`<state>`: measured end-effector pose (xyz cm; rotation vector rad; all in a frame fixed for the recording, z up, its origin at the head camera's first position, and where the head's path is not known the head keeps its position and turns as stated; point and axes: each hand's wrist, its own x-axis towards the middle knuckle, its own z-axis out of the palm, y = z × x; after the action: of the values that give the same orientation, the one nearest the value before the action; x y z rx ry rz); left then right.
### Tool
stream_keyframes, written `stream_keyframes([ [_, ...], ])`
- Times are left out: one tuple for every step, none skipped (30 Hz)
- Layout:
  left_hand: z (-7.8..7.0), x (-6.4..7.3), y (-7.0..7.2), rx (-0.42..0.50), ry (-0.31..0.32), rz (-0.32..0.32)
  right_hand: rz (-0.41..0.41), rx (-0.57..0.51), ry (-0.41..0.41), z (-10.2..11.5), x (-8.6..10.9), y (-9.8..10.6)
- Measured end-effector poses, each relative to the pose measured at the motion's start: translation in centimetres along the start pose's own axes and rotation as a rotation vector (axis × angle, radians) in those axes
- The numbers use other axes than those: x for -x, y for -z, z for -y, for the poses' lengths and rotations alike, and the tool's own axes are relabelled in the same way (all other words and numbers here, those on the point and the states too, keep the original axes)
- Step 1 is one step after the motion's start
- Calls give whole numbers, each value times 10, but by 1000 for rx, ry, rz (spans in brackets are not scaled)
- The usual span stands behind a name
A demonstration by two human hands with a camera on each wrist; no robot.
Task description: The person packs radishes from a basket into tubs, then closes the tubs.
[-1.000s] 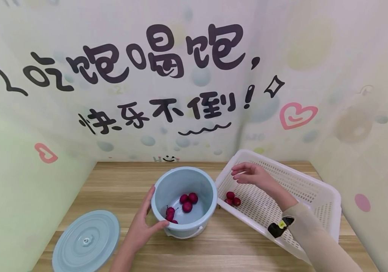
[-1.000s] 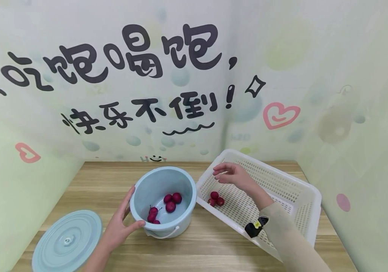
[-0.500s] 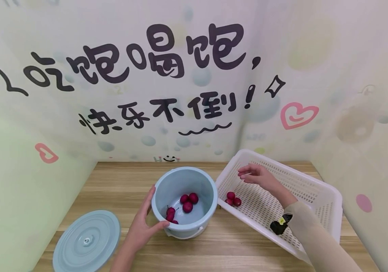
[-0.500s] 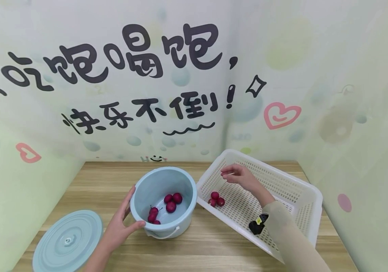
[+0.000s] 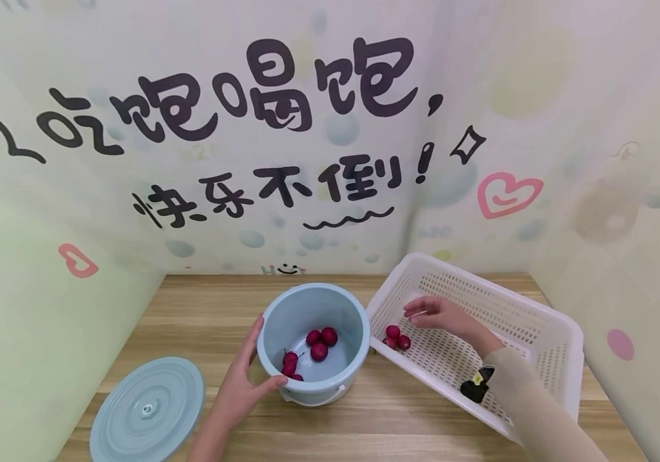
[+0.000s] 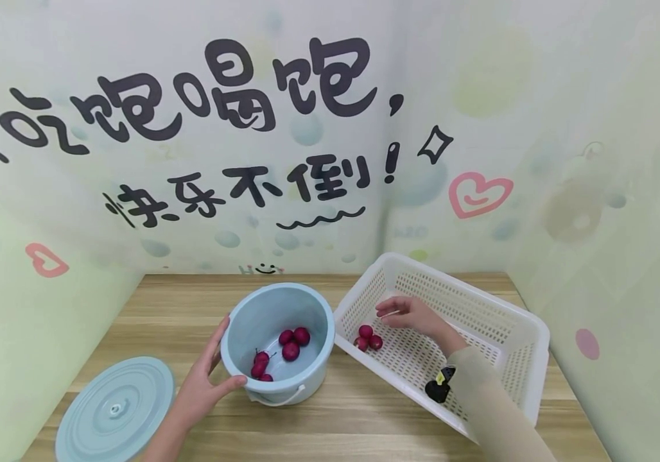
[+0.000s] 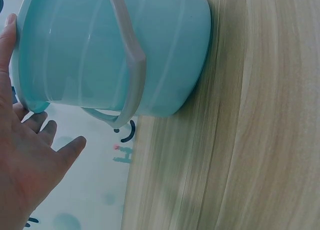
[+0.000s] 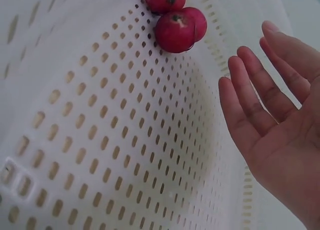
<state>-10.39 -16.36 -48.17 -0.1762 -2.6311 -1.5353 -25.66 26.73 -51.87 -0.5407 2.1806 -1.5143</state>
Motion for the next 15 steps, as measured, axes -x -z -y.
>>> stream_keyframes([
  [0,0,0,1,2,0,14,13,-4,-1,1,0],
  [-1,0,0,4,2,1,24,25,-11,-2,1,-1],
  [-1,0,0,5,4,3,34,47,-17,-3,2,-1],
  [-1,0,0,6,4,3,49,59,-24,-4,3,-2],
  [-1,0,0,6,5,4,61,69,-38,-5,4,-3],
  [-1,0,-1,5,7,4,76,82,-47,-6,5,-3],
  [-2,1,-1,9,7,4,96,77,-55,-8,5,-4],
  [-2,1,-1,12,6,4,117,70,-58,-9,6,-5],
  [-2,1,-1,15,5,4,137,64,-59,-11,6,-6],
  [-2,1,-1,20,3,4,156,49,-59,-13,5,-6],
  [-1,1,-1,23,2,4,169,44,-60,-14,5,-7],
  [-1,1,0,25,2,3,184,36,-59,-16,5,-8],
  [-1,1,0,26,2,4,197,20,-57,-17,4,-9],
  [-1,0,-1,24,1,4,202,17,-57,-18,4,-9],
  [-1,0,-1,20,1,4,203,15,-63,-19,4,-9],
])
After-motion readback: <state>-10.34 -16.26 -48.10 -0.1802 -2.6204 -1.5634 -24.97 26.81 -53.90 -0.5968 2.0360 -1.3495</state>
